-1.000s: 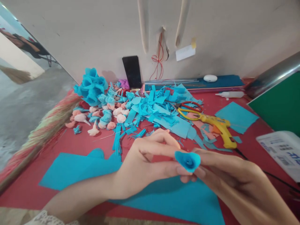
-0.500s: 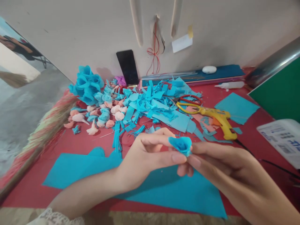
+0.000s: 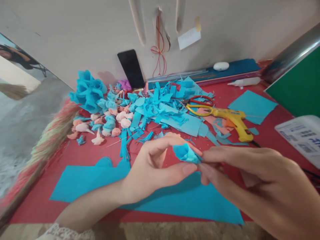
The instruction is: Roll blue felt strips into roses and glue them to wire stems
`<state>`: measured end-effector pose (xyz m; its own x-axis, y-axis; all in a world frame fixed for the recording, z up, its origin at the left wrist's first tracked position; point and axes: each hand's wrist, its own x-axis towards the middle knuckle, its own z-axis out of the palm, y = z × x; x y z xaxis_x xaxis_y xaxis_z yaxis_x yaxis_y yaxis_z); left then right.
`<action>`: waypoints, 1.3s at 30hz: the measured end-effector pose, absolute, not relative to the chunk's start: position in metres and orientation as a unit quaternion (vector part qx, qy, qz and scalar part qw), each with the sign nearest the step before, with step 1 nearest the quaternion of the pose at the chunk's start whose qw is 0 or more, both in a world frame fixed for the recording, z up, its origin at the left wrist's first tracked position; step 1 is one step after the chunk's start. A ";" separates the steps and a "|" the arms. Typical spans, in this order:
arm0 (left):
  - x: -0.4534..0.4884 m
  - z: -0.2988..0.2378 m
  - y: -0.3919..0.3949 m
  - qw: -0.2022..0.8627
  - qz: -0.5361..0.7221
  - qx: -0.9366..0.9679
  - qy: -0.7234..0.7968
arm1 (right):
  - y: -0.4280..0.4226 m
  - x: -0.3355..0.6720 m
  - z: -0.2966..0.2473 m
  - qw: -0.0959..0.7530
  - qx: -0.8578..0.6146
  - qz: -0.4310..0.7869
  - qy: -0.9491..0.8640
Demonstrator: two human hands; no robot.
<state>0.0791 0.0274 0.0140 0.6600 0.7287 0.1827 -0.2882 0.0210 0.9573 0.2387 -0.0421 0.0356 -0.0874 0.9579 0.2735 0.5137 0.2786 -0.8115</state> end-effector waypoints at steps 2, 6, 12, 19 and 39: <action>0.077 0.017 0.028 0.654 0.359 0.640 0.186 | -0.042 0.242 0.036 0.410 -0.530 0.255 -0.697; 0.077 0.021 0.027 0.593 0.369 0.688 0.198 | -0.044 0.242 0.037 0.406 -0.537 0.244 -0.698; 0.077 0.022 0.027 0.545 0.373 0.721 0.209 | -0.043 0.236 0.038 0.425 -0.540 0.158 -0.709; 0.077 0.021 0.027 0.511 0.371 0.744 0.217 | -0.042 0.233 0.034 0.375 -0.542 0.105 -0.745; 0.071 0.021 0.027 0.495 0.320 0.779 0.215 | -0.037 0.236 0.035 0.365 -0.536 0.102 -0.755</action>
